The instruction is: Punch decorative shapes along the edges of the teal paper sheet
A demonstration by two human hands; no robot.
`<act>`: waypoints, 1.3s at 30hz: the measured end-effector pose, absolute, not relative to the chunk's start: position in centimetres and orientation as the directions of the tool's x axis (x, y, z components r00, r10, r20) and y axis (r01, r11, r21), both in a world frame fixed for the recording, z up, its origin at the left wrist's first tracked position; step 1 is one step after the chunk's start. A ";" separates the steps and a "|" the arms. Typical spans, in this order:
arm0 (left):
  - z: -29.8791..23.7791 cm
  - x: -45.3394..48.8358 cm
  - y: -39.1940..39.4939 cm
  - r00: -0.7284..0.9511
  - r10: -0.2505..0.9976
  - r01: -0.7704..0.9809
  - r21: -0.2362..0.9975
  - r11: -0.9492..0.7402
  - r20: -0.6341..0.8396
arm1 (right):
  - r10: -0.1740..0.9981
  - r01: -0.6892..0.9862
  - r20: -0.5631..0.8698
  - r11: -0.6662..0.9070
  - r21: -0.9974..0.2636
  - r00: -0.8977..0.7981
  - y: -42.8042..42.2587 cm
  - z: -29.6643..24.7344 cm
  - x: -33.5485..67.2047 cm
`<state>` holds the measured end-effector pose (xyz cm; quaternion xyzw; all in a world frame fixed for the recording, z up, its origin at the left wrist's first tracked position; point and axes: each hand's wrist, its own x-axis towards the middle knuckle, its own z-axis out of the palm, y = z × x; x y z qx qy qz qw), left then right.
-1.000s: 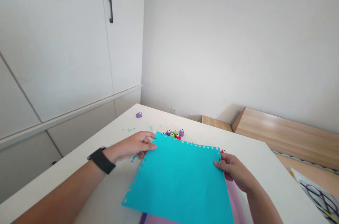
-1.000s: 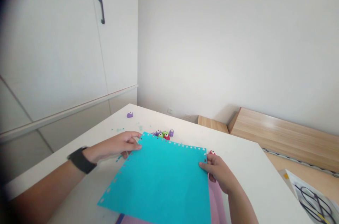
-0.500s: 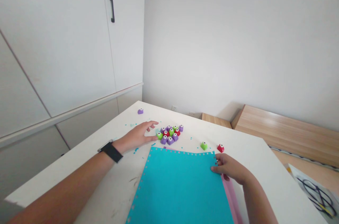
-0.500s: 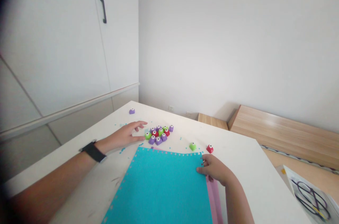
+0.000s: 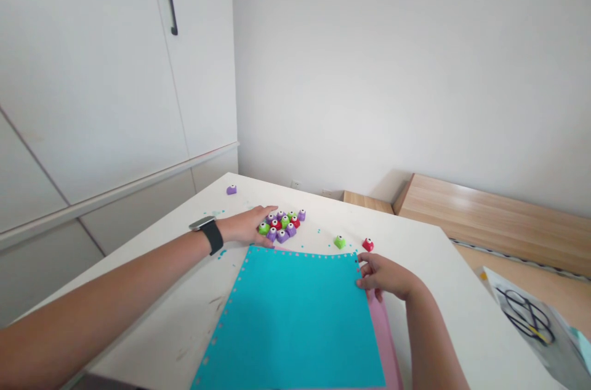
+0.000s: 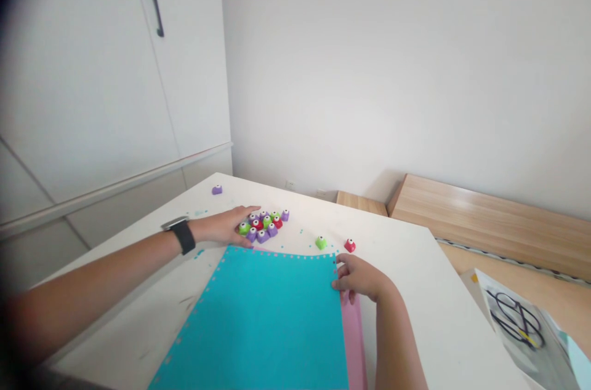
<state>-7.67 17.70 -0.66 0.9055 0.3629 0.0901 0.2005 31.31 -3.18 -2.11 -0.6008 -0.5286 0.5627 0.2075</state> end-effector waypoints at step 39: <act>-0.5 -0.7 22.6 0.815 0.555 0.537 0.577 -0.615 -0.167 | 0.900 0.444 -0.405 -0.299 -0.845 -0.165 -2.5 -2.6 28.4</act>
